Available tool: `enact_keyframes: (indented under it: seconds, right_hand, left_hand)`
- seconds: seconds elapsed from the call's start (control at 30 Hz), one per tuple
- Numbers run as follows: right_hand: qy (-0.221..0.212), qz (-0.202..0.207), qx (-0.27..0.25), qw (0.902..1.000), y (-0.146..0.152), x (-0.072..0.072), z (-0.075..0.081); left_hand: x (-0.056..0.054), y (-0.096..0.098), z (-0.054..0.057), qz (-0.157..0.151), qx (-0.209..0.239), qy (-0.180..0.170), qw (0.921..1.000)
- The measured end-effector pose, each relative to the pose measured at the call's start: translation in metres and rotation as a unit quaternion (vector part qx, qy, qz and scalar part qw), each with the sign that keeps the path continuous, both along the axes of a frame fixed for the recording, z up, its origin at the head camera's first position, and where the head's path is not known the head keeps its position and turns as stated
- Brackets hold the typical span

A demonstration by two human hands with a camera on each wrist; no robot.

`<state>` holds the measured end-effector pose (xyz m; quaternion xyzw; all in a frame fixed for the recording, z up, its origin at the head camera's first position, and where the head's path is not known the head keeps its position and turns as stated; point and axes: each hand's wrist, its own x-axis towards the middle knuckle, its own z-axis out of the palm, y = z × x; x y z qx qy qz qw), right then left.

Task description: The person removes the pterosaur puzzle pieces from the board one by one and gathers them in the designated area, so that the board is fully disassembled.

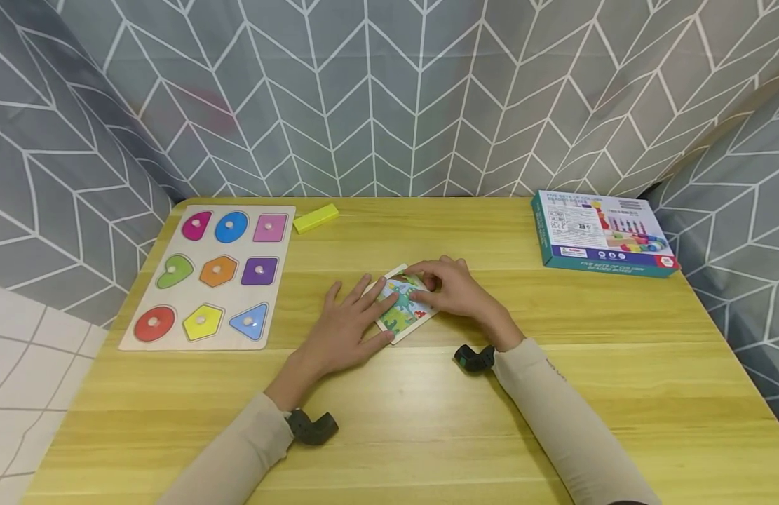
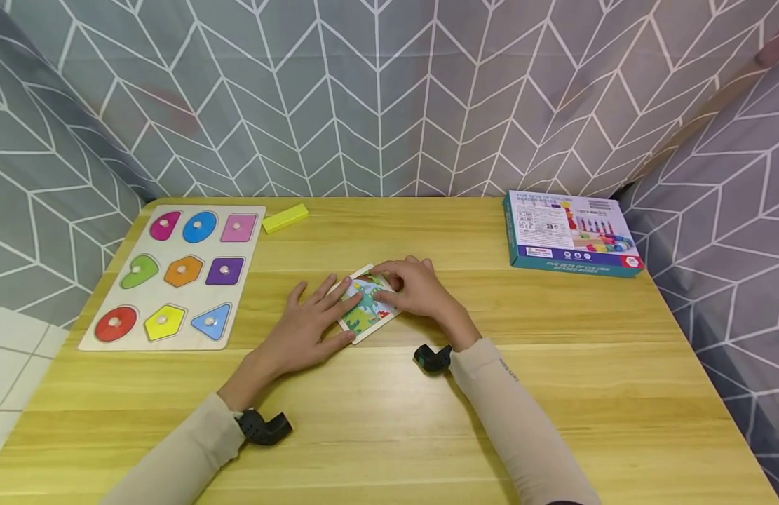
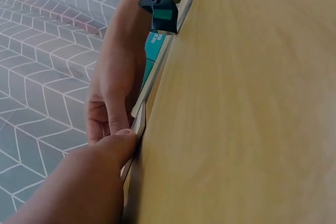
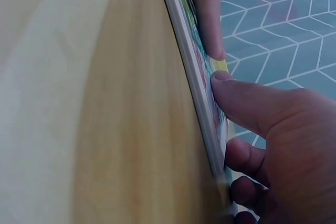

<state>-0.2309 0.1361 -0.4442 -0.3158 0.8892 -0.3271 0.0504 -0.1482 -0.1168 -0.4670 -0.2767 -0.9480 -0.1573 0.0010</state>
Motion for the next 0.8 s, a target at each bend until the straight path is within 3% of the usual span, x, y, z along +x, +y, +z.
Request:
enact_keyframes:
  seconds: [0.3,0.8]
  right_hand:
    - [-0.026,0.017,0.004,0.9995,-0.001,-0.004,0.000]
    - [-0.028,0.050,0.040,0.9976,0.002,-0.013,0.006]
  left_hand:
    - [0.002,-0.003,0.003,-0.012,0.016,-0.002,0.9998]
    - [0.003,-0.002,0.003,-0.021,-0.007,-0.009,0.9997]
